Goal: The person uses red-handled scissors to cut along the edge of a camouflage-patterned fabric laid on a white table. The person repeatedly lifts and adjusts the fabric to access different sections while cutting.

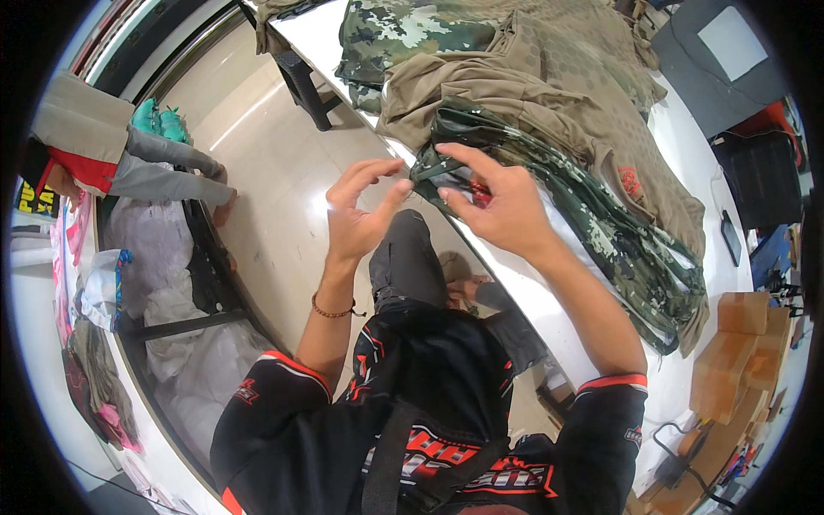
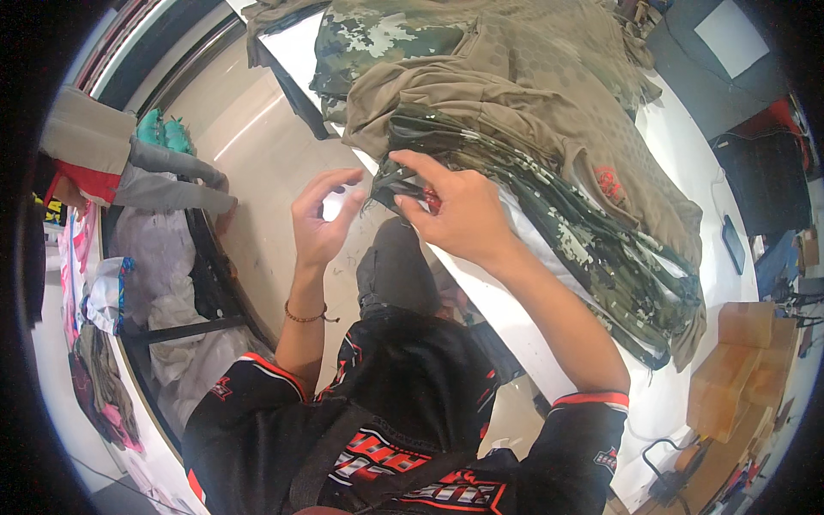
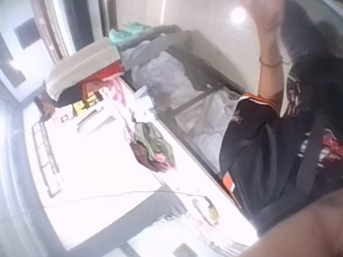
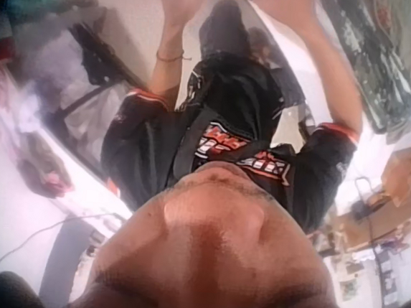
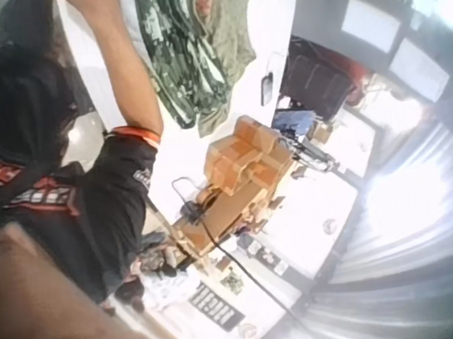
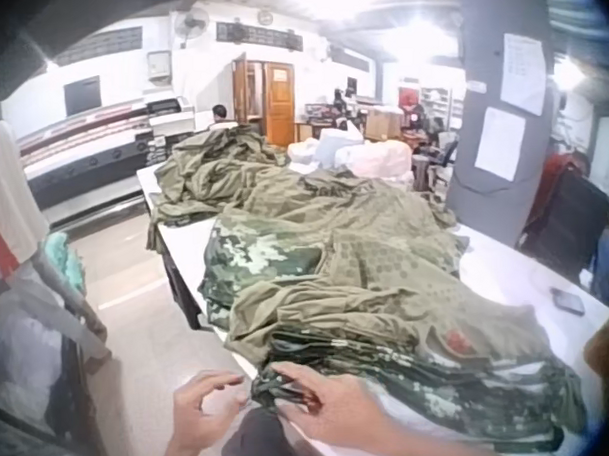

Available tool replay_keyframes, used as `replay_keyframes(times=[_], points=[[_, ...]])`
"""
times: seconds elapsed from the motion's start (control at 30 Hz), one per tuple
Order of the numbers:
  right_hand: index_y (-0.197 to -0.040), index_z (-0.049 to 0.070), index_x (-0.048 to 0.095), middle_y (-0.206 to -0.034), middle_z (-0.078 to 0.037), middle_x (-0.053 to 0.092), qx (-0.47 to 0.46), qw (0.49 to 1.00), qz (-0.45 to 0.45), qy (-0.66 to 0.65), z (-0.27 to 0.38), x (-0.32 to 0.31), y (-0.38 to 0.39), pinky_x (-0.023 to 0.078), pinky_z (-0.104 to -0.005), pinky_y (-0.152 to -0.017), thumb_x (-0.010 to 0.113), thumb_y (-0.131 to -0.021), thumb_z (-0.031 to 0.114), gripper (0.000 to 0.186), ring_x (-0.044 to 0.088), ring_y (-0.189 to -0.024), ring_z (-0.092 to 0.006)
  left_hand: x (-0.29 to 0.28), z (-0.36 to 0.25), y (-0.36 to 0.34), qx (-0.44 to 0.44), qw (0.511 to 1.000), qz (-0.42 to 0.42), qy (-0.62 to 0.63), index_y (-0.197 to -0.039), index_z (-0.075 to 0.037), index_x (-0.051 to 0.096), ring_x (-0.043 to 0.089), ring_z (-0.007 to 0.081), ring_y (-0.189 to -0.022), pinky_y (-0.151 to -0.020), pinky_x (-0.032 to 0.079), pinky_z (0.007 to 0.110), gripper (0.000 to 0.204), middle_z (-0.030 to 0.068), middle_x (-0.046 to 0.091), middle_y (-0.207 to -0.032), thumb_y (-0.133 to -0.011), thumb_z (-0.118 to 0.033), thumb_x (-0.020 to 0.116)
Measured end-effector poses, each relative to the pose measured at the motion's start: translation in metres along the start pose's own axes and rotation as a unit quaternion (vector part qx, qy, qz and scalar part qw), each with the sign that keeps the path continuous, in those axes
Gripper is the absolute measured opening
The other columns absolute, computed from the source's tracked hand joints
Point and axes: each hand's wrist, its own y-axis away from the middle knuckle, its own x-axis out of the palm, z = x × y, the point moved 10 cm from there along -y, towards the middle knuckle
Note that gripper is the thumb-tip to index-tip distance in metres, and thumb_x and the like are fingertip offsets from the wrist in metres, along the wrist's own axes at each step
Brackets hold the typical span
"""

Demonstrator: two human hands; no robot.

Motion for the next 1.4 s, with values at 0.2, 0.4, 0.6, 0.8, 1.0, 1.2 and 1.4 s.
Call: replay_keyframes(times=[0.2,0.4,0.6,0.8,1.0,1.2,1.4], points=[[-0.115,0.017,0.076,-0.083,-0.014,0.075,-0.047,0.991,0.031,0.123,-0.005,0.009,0.006,0.058,-0.0456,-0.069,0.075,-0.081,0.013,0.034,0.073,-0.077,-0.0354,0.024,-0.004,0.000,-0.041,0.998,0.056,-0.006,-0.102,-0.005,0.083,0.070,0.0160,-0.080,-0.068,0.051,0.030,0.016,0.0093,0.079,-0.093,-0.086,-0.007,0.084],[-0.108,0.013,0.079,-0.081,-0.014,0.073,-0.017,0.991,0.027,0.132,-0.013,-0.002,0.009,0.056,-0.0410,-0.067,0.077,-0.080,0.012,0.028,0.070,-0.072,-0.0339,0.031,-0.023,0.013,-0.033,0.993,0.023,-0.112,-0.102,-0.003,0.082,0.068,0.0167,-0.072,-0.064,0.051,0.032,0.013,0.0118,0.077,-0.089,-0.089,-0.008,0.081],[-0.111,0.012,0.079,-0.087,-0.017,0.075,0.021,0.987,0.071,0.144,-0.017,0.002,0.006,0.059,-0.0469,-0.075,0.075,-0.080,0.014,0.031,0.074,-0.083,-0.0366,0.035,-0.019,0.017,-0.078,0.989,0.059,-0.115,-0.100,0.001,0.075,0.063,0.0172,-0.072,-0.068,0.050,0.032,0.011,0.0109,0.071,-0.088,-0.094,-0.007,0.076],[-0.110,0.010,0.079,-0.078,-0.012,0.075,0.042,0.993,0.076,0.080,-0.023,0.003,0.001,0.058,-0.0424,-0.070,0.076,-0.083,0.017,0.028,0.073,-0.073,-0.0316,0.038,-0.019,0.017,-0.097,0.990,0.090,-0.045,-0.102,0.002,0.070,0.061,0.0158,-0.077,-0.072,0.050,0.030,0.012,0.0092,0.069,-0.093,-0.097,-0.008,0.073],[-0.098,0.001,0.073,-0.058,0.008,0.042,0.342,0.822,0.238,-0.389,-0.034,0.034,0.018,0.029,-0.0241,-0.041,0.054,-0.106,0.046,0.049,0.032,-0.045,-0.0033,0.031,-0.021,0.017,-0.068,0.996,0.060,-0.022,-0.099,0.002,0.070,0.063,0.0210,-0.074,-0.069,0.051,0.033,0.010,0.0110,0.071,-0.091,-0.097,-0.008,0.072],[-0.099,0.006,0.059,-0.060,0.009,0.035,0.409,0.777,0.269,-0.396,-0.034,0.049,0.040,0.020,-0.0228,-0.038,0.043,-0.112,0.045,0.045,0.025,-0.043,-0.0018,0.032,-0.010,0.021,-0.091,0.995,0.045,0.026,-0.102,0.002,0.071,0.067,0.0193,-0.077,-0.072,0.053,0.032,0.011,0.0105,0.074,-0.091,-0.097,-0.008,0.073],[-0.095,0.008,0.056,-0.062,0.008,0.033,0.416,0.787,0.247,-0.384,-0.036,0.048,0.039,0.021,-0.0236,-0.038,0.045,-0.111,0.045,0.041,0.026,-0.046,-0.0031,0.035,-0.021,0.017,-0.081,0.995,0.066,-0.005,-0.102,0.003,0.072,0.068,0.0149,-0.081,-0.076,0.054,0.030,0.012,0.0094,0.077,-0.094,-0.098,-0.009,0.073]])
